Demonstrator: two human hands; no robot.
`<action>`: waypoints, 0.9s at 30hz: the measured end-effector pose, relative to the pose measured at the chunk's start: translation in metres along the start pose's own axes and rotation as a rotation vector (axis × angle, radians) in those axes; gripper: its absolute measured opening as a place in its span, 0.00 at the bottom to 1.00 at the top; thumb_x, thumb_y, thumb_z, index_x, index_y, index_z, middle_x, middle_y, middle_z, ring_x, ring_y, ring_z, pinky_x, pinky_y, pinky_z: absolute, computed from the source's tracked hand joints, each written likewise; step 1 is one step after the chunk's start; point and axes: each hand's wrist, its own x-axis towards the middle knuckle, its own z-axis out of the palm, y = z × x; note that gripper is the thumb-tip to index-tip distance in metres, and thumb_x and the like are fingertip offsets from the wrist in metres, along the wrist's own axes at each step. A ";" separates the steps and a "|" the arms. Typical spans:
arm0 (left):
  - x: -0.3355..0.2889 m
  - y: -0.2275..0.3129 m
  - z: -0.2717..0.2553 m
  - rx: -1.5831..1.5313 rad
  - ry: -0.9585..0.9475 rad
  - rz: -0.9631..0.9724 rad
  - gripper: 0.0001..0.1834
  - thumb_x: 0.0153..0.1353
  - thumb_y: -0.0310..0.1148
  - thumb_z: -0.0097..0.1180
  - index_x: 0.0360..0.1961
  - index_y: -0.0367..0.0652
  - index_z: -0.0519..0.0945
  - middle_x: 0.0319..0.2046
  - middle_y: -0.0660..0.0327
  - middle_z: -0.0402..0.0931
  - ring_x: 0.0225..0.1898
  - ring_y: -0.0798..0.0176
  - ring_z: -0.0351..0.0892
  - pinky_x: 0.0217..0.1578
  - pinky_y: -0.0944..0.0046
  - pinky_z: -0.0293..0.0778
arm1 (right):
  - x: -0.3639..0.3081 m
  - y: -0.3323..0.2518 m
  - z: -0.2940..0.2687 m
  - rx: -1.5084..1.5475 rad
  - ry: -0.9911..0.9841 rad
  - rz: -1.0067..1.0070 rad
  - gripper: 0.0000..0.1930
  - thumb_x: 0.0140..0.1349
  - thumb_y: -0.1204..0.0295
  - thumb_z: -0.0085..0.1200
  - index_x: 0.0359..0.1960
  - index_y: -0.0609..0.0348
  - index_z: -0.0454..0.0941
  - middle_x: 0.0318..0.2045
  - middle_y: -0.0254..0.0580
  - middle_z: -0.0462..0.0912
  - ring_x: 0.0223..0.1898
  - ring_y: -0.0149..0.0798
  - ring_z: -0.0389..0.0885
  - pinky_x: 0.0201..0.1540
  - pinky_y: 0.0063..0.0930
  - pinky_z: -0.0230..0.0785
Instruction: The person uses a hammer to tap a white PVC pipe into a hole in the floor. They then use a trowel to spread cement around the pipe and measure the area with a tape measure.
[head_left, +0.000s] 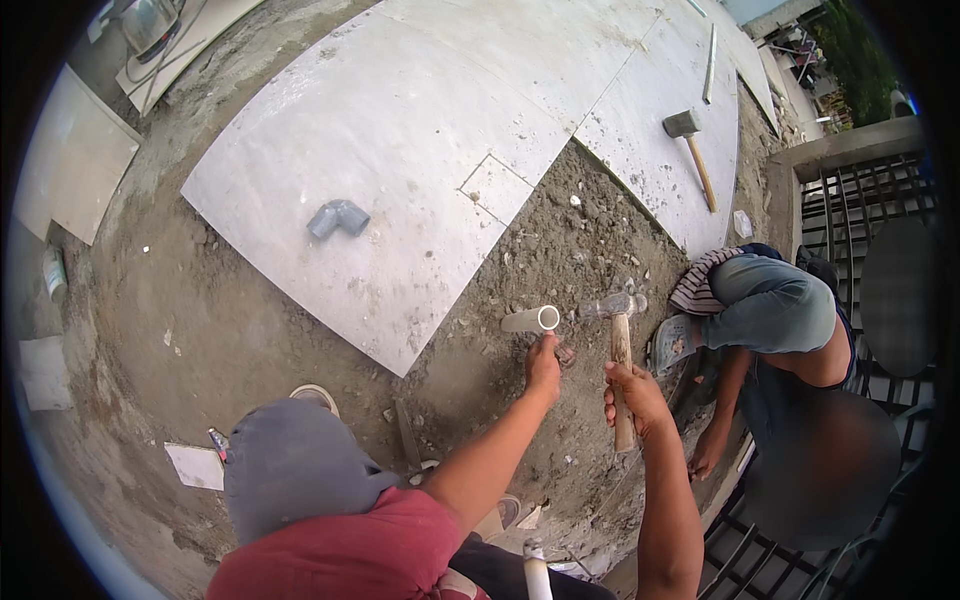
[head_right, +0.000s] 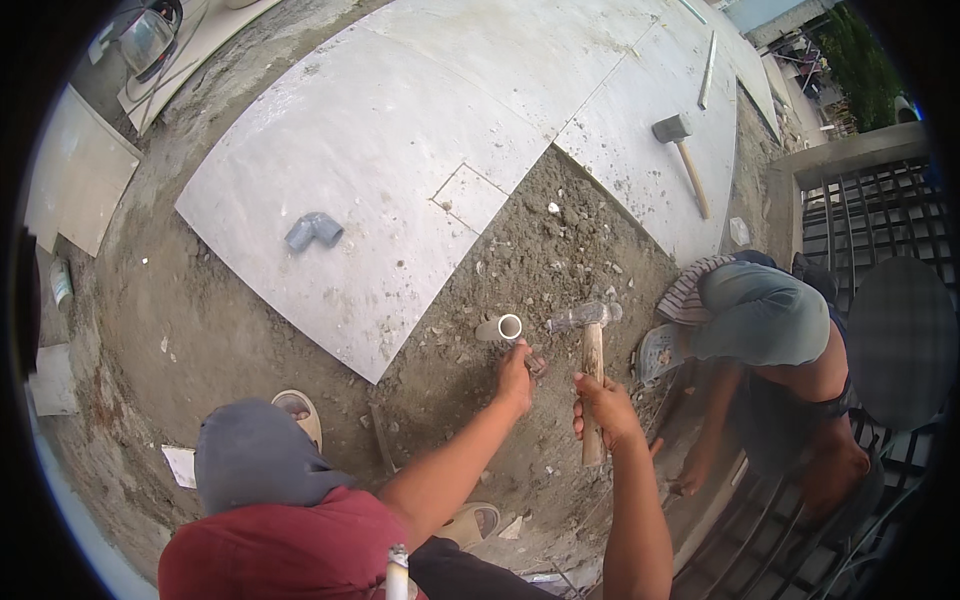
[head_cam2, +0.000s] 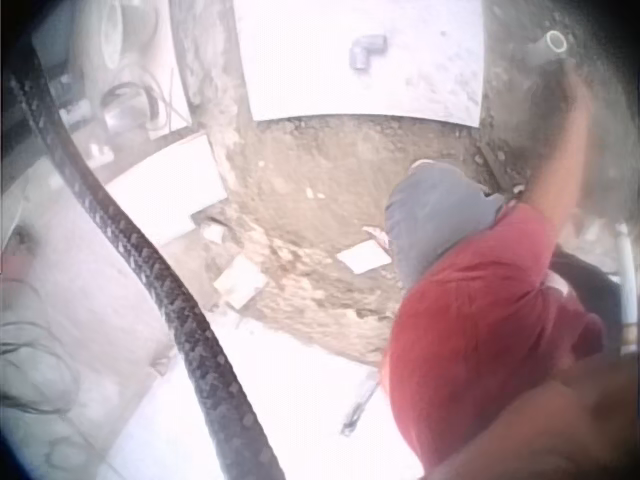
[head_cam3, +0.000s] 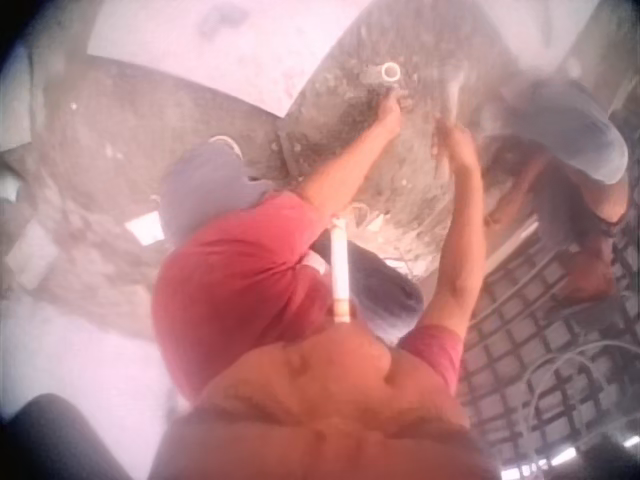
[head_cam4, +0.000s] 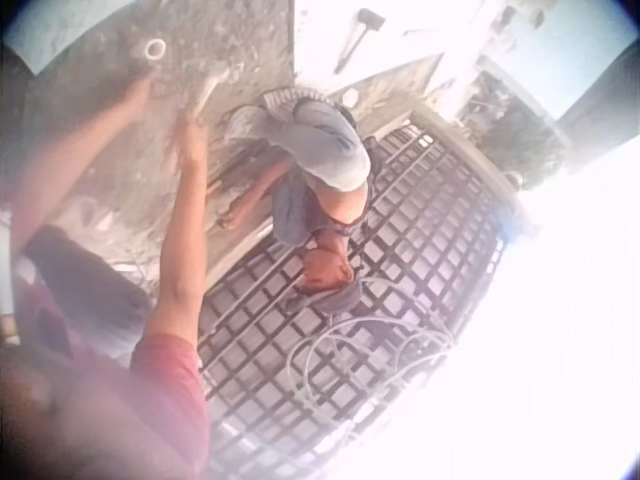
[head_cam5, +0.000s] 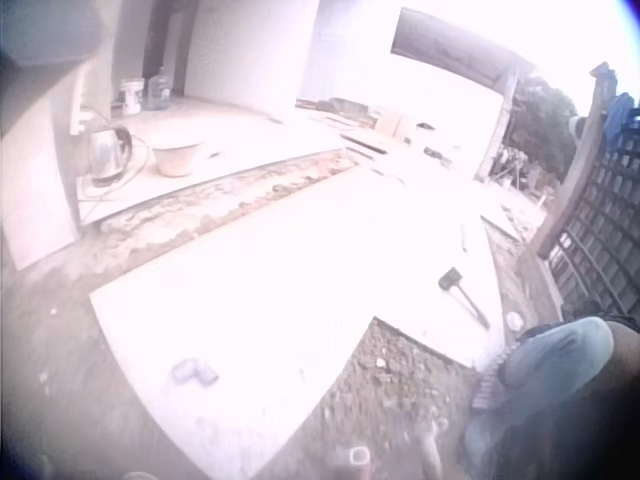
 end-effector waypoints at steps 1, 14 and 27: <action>-0.010 -0.016 -0.022 0.340 0.021 0.072 0.20 0.68 0.50 0.51 0.40 0.41 0.71 0.23 0.59 0.77 0.27 0.60 0.78 0.32 0.58 0.73 | -0.003 0.019 -0.001 0.012 -0.004 0.013 0.13 0.65 0.62 0.55 0.35 0.58 0.68 0.16 0.38 0.74 0.10 0.35 0.73 0.12 0.33 0.68; -0.030 0.017 -0.127 1.170 0.212 0.288 0.24 0.70 0.47 0.41 0.37 0.34 0.76 0.30 0.45 0.77 0.33 0.45 0.78 0.35 0.49 0.71 | -0.010 0.184 -0.005 0.304 -0.228 0.266 0.14 0.66 0.60 0.54 0.36 0.58 0.71 0.18 0.38 0.74 0.12 0.37 0.74 0.15 0.36 0.71; -0.041 0.133 -0.101 0.862 0.020 -0.266 0.18 0.69 0.45 0.48 0.45 0.38 0.72 0.26 0.57 0.76 0.25 0.62 0.76 0.29 0.59 0.79 | -0.074 0.191 0.013 -0.037 0.018 -0.642 0.15 0.56 0.68 0.59 0.42 0.62 0.73 0.23 0.34 0.73 0.23 0.28 0.70 0.28 0.26 0.65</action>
